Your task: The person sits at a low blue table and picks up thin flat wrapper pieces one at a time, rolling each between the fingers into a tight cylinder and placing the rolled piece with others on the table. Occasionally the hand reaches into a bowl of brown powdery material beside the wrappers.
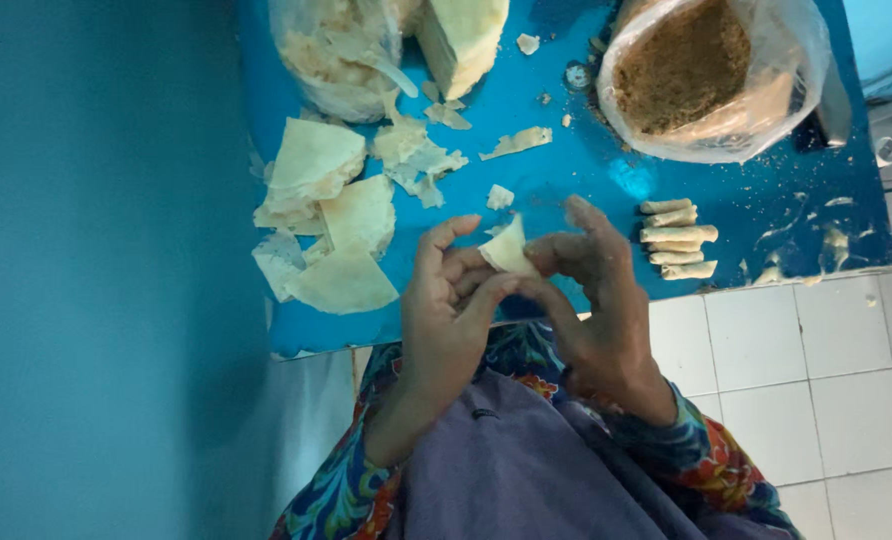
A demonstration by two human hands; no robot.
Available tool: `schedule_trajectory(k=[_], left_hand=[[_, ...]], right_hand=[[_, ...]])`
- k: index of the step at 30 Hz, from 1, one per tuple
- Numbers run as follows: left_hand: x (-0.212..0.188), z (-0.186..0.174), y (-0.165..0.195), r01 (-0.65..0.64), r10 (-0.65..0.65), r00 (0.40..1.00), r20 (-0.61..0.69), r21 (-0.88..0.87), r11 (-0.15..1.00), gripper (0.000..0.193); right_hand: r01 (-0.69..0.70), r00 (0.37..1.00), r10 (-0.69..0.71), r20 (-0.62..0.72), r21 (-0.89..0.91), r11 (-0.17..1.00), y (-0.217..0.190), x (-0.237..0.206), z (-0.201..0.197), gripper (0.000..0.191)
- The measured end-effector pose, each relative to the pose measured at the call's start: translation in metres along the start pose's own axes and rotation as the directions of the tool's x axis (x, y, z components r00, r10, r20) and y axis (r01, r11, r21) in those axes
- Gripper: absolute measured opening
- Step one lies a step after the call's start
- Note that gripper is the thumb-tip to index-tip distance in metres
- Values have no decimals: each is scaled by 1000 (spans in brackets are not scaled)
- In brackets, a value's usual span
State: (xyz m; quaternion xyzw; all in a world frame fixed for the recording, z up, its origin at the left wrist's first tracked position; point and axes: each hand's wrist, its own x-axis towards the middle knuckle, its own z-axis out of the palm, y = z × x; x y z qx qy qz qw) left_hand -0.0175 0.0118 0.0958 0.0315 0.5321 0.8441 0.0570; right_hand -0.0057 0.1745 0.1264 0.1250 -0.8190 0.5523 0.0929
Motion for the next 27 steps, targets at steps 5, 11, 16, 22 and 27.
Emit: schedule_trajectory(k=[5, 11, 16, 22, 27], left_hand=[[-4, 5, 5, -34, 33, 999, 16, 110, 993, 44], [-7, 10, 7, -99, 98, 995, 15, 194, 976, 50], [-9, 10, 8, -87, 100, 995, -25, 325, 942, 43], [-11, 6, -1, -158, 170, 985, -9, 319, 935, 32], [-8, 3, -14, -172, 182, 983, -32, 204, 964, 25]], right_hand=[[-155, 987, 158, -15, 139, 978, 6, -1, -5, 76], [-140, 990, 141, -9, 68, 988, 2, -2, -5, 72], [-198, 980, 197, 17, 144, 970, 0, 1, -8, 70], [-322, 942, 332, 46, 405, 856, 0, 6, -5, 68], [-271, 956, 292, -17, 327, 906, 2, 17, -7, 65]])
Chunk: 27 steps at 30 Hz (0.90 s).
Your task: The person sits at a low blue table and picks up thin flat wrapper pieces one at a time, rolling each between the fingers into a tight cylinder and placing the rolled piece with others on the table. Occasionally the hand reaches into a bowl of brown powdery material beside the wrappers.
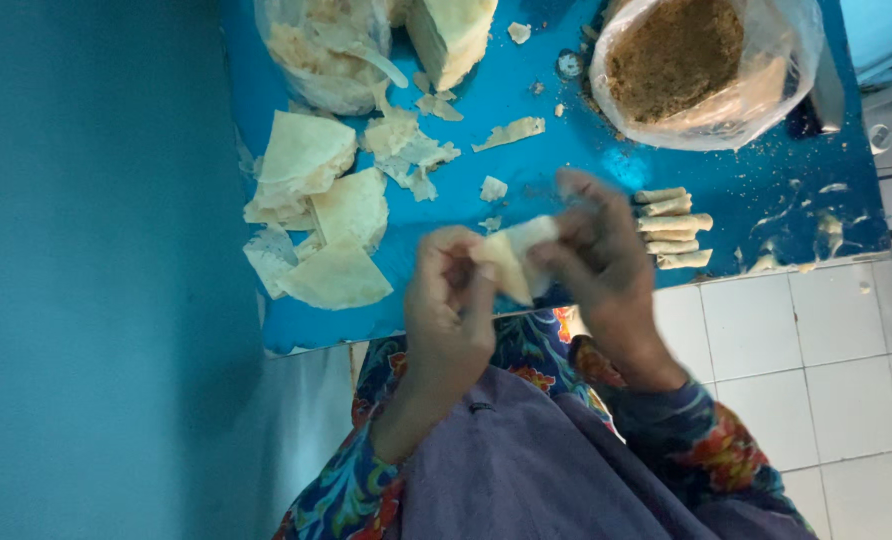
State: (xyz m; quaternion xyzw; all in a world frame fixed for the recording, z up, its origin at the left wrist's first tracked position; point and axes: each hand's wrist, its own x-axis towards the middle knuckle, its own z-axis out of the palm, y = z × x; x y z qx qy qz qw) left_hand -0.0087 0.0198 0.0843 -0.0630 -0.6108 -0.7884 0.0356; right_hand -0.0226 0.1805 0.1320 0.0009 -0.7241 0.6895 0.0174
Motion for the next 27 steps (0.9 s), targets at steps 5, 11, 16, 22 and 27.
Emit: schedule_trajectory(k=[5, 11, 16, 22, 27], left_hand=[[8, -37, 9, -39, 45, 990, -134, 50, 998, 17], [18, -87, 27, -73, 207, 974, -93, 736, 673, 26], [12, -97, 34, -150, 329, 944, -29, 849, 507, 34], [9, -92, 36, -171, 336, 942, -14, 840, 515, 36], [10, -75, 37, -279, 401, 914, 62, 813, 510, 33]], right_hand=[[103, 977, -128, -170, -148, 984, -20, 19, -54, 59], [101, 966, -25, 257, -286, 953, -43, 11, -75, 65], [297, 795, 124, 593, -560, 774, -10, 8, -45, 74], [615, 785, -220, 580, -772, 160, -9, 66, -82, 62], [677, 697, -518, 495, -693, 249, -32, 67, -84, 55]])
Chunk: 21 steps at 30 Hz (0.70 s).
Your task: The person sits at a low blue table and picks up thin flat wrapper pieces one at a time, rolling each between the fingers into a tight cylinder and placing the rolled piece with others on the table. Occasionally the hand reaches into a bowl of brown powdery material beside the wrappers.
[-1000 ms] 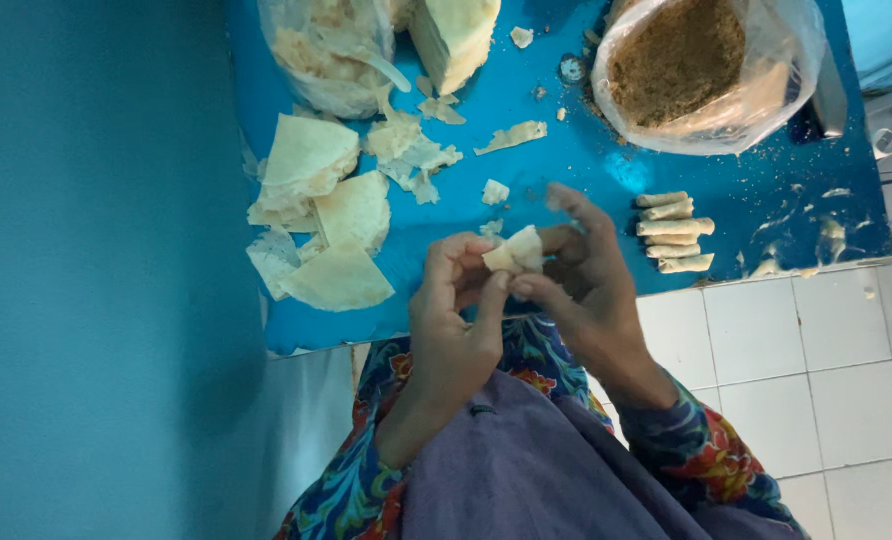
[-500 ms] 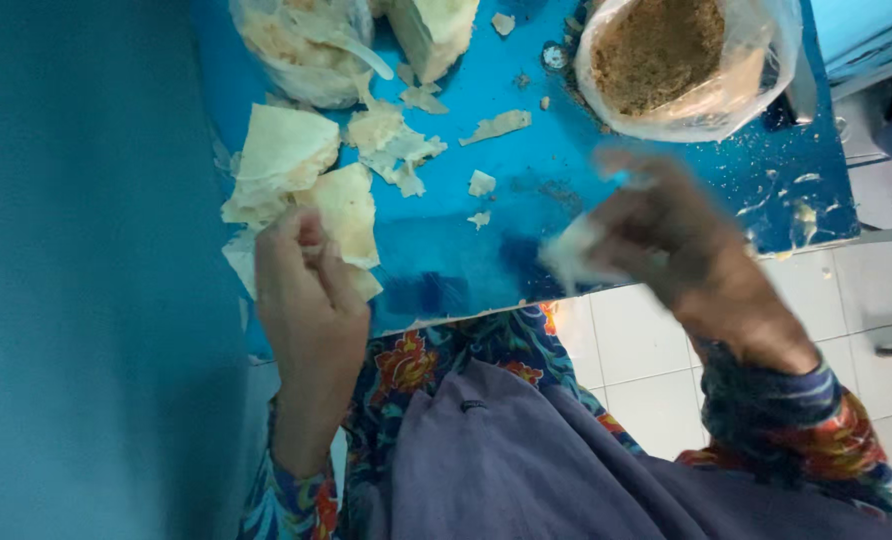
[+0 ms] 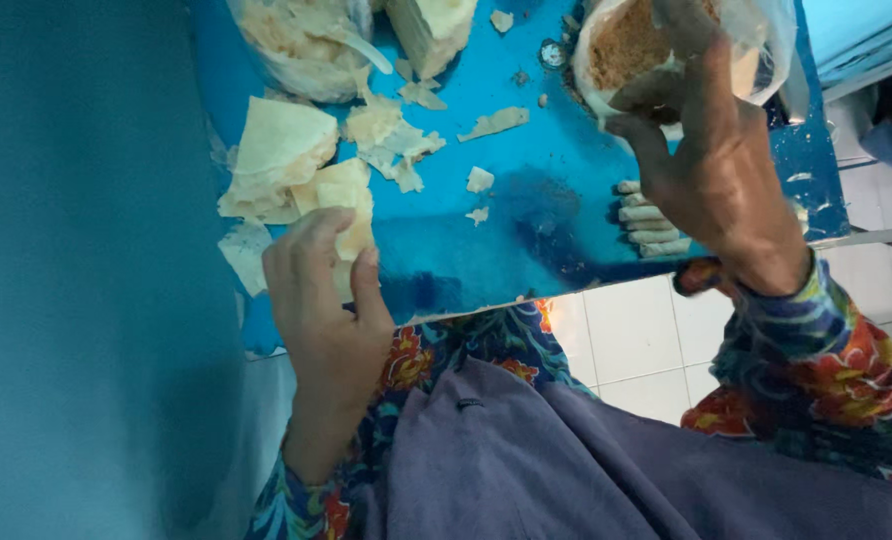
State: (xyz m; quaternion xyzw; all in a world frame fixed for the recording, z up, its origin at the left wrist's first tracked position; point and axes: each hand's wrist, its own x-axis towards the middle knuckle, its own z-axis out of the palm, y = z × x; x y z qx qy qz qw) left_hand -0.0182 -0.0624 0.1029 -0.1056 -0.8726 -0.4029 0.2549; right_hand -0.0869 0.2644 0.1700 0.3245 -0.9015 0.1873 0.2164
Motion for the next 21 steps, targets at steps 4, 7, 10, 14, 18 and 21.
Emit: schedule_trajectory(k=[4, 7, 10, 14, 18, 21], left_hand=[[-3, 9, 12, -79, 79, 997, 3, -15, 997, 27], [-15, 18, 21, -148, 152, 985, 79, -48, 988, 25], [-30, 33, 26, -247, 249, 944, 216, -37, 968, 25], [-42, 54, 23, -380, 366, 871, 327, -22, 925, 30], [-49, 63, 12, -524, 472, 807, 354, 62, 849, 28], [-50, 61, 2, -545, 490, 790, 369, 56, 837, 29]], right_hand=[[-101, 993, 105, 55, -73, 992, -39, -9, 13, 59], [85, 972, -71, 223, -53, 995, -72, -24, 41, 71], [-32, 965, -31, 261, 233, 972, -85, -39, 47, 66], [-372, 893, 195, 406, 420, 828, -71, -47, 27, 73], [-728, 685, 404, 606, 559, 397, -50, -49, 14, 62], [-776, 567, 267, 779, 614, -144, -45, -54, 22, 59]])
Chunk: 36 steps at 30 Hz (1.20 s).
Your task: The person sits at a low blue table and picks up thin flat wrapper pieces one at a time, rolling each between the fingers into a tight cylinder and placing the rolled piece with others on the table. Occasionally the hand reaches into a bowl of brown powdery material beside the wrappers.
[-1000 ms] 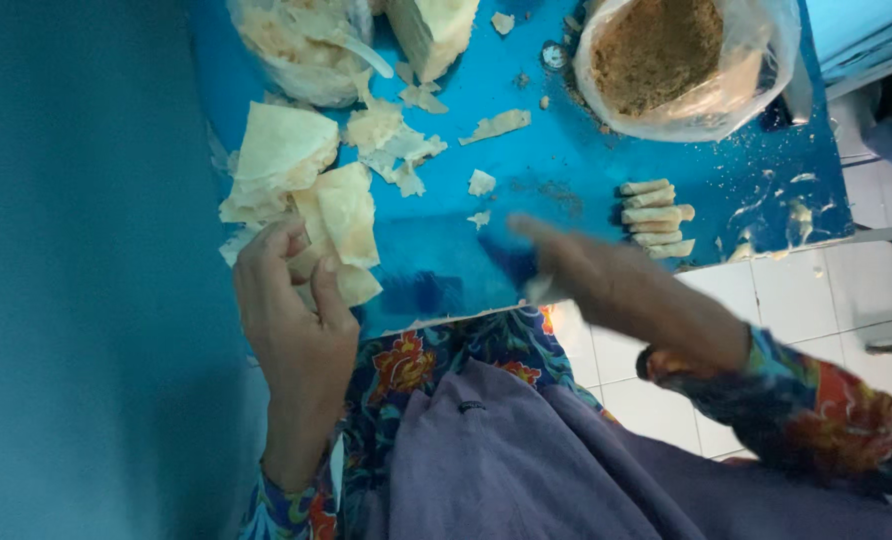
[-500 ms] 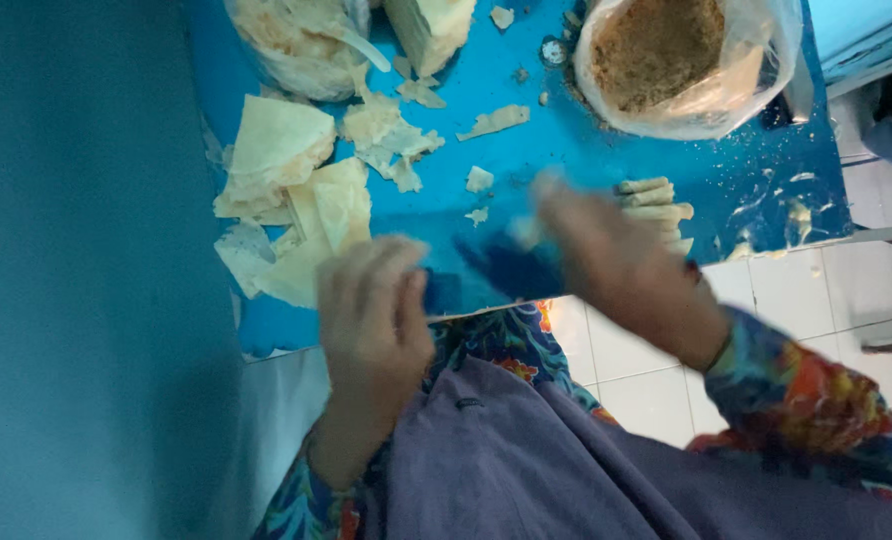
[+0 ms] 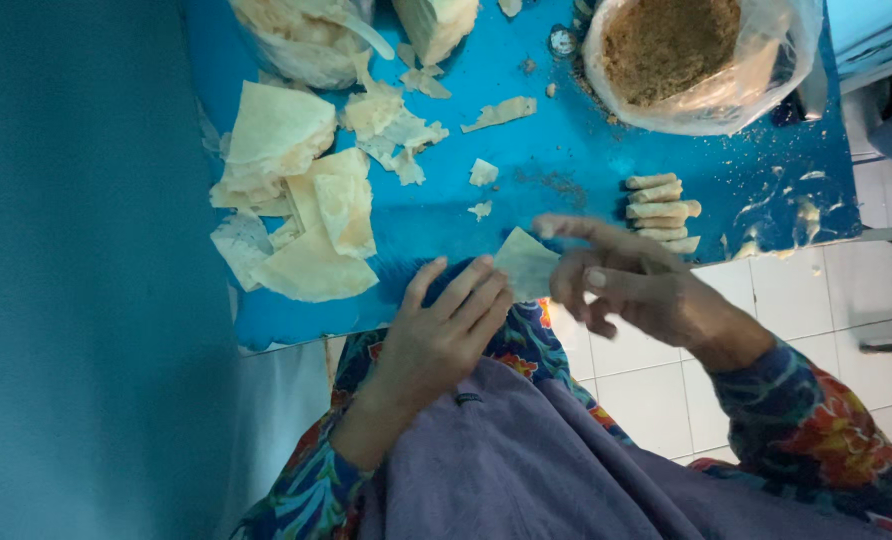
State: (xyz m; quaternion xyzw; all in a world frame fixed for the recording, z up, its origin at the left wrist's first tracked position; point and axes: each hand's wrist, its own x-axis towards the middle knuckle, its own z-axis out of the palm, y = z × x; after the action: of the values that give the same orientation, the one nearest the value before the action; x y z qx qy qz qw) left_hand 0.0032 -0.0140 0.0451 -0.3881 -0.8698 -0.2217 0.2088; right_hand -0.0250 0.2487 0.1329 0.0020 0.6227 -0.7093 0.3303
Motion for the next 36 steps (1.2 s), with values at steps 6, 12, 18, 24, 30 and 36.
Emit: schedule_trajectory(k=[6, 12, 18, 24, 30, 36], left_hand=[[0, 5, -4, -39, 38, 998, -40, -8, 999, 25], [-2, 7, -5, -25, 24, 999, -24, -61, 998, 34], [-3, 9, -5, -18, 16, 999, -28, -66, 998, 33], [-4, 6, -5, -20, 17, 999, -42, -62, 998, 32], [-3, 10, -6, -30, 27, 998, -60, -61, 998, 33], [-3, 7, -6, -23, 20, 999, -38, -81, 996, 33]], right_hand=[[-39, 995, 2, 99, 371, 928, 15, 2, 8, 69], [-244, 969, 204, -141, -399, 884, 13, 8, 29, 76], [-120, 983, 105, -148, -965, -235, 13, 4, 48, 90], [-41, 960, -270, 77, -913, -407, -6, 4, 32, 66], [106, 878, -397, 267, -918, -382, 6, 10, 34, 87], [122, 890, -404, 211, -964, -234, 18, 18, 21, 86]])
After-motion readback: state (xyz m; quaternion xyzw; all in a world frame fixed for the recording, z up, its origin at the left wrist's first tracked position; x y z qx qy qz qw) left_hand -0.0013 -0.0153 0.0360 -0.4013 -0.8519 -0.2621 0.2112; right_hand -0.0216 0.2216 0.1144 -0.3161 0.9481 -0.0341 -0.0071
